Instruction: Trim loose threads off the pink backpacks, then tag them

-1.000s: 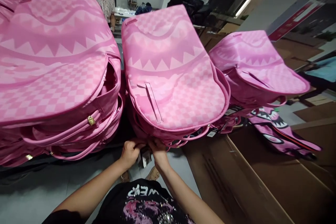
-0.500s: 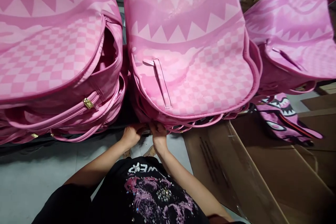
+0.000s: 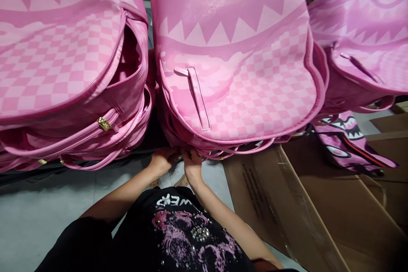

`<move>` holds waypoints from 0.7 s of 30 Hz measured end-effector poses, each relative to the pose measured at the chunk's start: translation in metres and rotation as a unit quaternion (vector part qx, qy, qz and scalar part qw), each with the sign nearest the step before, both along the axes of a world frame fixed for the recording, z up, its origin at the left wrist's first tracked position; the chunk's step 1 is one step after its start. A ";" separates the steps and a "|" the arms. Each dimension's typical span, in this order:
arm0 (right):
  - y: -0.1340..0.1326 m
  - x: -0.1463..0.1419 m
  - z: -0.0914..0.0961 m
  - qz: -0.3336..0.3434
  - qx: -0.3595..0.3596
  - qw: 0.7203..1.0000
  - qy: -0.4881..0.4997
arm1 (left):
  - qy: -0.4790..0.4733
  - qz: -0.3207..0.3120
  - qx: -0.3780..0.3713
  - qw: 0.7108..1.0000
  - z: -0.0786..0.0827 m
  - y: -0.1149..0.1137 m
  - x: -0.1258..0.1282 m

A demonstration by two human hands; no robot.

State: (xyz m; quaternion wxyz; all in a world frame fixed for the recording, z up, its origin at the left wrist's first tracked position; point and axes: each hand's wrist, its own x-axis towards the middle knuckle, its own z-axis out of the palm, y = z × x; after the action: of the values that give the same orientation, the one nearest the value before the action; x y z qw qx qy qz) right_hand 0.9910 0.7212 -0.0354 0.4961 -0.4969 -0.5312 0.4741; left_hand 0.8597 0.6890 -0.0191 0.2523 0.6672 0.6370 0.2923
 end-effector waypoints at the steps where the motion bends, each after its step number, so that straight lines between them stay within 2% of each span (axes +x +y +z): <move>1: -0.001 0.000 0.000 0.002 0.003 1.000 -0.006 | 0.000 0.001 -0.003 1.000 -0.001 0.000 0.000; 7: -0.002 0.008 -0.003 0.002 0.045 0.997 -0.063 | -0.043 0.012 -0.015 0.999 -0.005 0.003 0.003; 10: 0.005 0.016 -0.017 0.002 0.081 0.992 -0.098 | -0.043 0.019 0.005 0.999 -0.010 0.005 0.006; 14: 0.019 0.024 -0.040 0.038 0.104 0.986 -0.125 | -0.028 0.022 0.048 0.998 -0.020 0.008 0.011; 16: 0.021 0.024 -0.047 0.029 0.116 0.984 -0.131 | -0.009 0.022 0.063 0.998 -0.025 0.010 0.014; 21: 0.015 0.017 -0.043 -0.003 0.134 0.981 -0.142 | -0.012 0.063 0.059 0.996 -0.026 0.013 0.019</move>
State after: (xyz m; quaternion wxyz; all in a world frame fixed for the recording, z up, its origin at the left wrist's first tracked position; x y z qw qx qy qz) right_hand 1.0080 0.7367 -0.0789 0.4794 -0.4893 -0.6536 0.3220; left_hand 0.8784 0.7022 -0.0448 0.2014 0.6361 0.6560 0.3528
